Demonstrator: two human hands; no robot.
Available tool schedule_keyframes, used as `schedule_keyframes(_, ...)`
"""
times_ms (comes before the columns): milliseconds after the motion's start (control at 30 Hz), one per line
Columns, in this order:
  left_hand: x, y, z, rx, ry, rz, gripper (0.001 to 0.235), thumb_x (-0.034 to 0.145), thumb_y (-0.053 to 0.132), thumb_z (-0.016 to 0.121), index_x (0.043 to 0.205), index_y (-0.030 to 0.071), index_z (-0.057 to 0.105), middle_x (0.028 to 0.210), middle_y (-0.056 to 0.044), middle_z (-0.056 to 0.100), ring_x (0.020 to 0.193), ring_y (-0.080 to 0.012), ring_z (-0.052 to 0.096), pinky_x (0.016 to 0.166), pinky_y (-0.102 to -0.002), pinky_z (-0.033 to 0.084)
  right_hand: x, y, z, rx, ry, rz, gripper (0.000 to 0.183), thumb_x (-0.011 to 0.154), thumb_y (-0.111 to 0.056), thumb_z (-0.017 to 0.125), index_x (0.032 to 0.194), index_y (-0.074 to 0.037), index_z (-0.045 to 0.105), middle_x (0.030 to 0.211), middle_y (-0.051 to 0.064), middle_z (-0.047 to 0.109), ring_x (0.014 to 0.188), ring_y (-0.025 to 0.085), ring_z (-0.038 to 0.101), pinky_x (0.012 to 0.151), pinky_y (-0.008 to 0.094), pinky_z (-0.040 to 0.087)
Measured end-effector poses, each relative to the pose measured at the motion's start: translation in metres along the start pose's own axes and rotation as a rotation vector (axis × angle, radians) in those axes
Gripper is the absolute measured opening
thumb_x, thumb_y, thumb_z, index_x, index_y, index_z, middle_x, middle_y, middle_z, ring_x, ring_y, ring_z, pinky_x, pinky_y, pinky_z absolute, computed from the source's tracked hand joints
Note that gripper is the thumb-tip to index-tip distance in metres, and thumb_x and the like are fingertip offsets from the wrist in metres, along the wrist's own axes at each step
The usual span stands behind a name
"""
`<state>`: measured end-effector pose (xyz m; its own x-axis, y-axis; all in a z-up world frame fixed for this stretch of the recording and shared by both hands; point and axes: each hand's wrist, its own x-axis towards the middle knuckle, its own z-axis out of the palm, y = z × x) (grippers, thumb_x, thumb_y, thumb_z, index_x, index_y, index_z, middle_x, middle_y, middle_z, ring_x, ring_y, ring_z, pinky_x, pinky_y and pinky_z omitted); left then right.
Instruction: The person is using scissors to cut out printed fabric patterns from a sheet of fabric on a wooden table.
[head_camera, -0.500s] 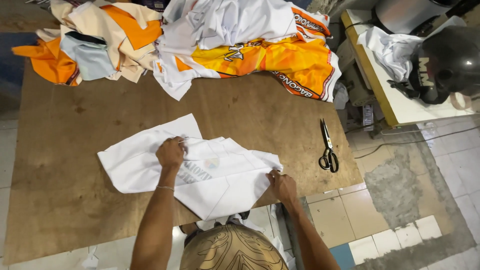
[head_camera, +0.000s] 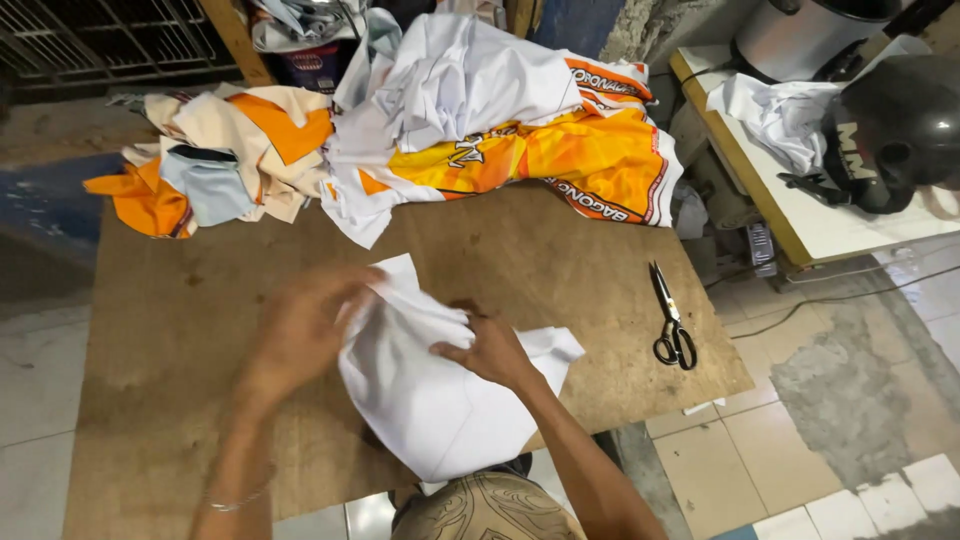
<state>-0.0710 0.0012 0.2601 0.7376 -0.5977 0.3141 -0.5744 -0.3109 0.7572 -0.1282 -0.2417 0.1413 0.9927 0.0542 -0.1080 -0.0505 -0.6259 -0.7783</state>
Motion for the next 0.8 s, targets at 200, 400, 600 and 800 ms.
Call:
schedule_keyframes(200,0.008,-0.065,-0.121,-0.768,1.063,-0.069,0.022,0.101,0.005,0.076,0.118,0.016,0.067,0.118,0.000,0.077,0.109,-0.0157,0.077,0.087,-0.029,0.065,-0.035,0.038,0.067,-0.520,0.550,-0.379,0.051,0.063,-0.010,0.077,0.112,-0.011,0.062,0.103,0.012,0.058,0.074,0.035,0.059,0.055,0.046,0.047)
schedule_keyframes(400,-0.164,-0.368,-0.196,-0.568,1.236,-0.402,0.022,0.100,0.033,0.079,0.119,0.023,0.081,0.125,0.009,0.082,0.114,-0.0026,0.080,0.115,-0.021,0.067,-0.061,-0.004,0.101,0.139,-0.641,-0.563,0.048,0.091,-0.055,0.062,0.126,-0.022,0.070,0.122,-0.004,0.073,0.117,0.017,0.068,0.103,0.031,0.050)
schedule_keyframes(600,-0.236,-0.316,0.016,0.669,1.229,-1.003,0.053,0.103,0.048,0.080,0.124,-0.001,0.076,0.110,-0.022,0.077,0.101,-0.0410,0.073,0.076,-0.048,0.057,-0.009,0.106,0.132,-0.051,0.036,-0.178,0.025,0.097,-0.021,0.063,0.117,-0.012,0.075,0.120,0.007,0.076,0.094,0.027,0.075,0.073,0.042,0.060)
schedule_keyframes(800,-0.225,-0.265,0.147,0.624,0.369,-1.061,0.100,0.084,0.082,0.052,0.164,0.026,0.031,0.160,-0.028,0.037,0.148,-0.0566,0.030,0.107,-0.081,0.033,0.037,0.193,0.097,-0.593,0.094,-0.346,0.049,0.091,-0.037,0.072,0.139,-0.027,0.064,0.136,0.003,0.066,0.139,0.032,0.051,0.107,0.058,0.046)
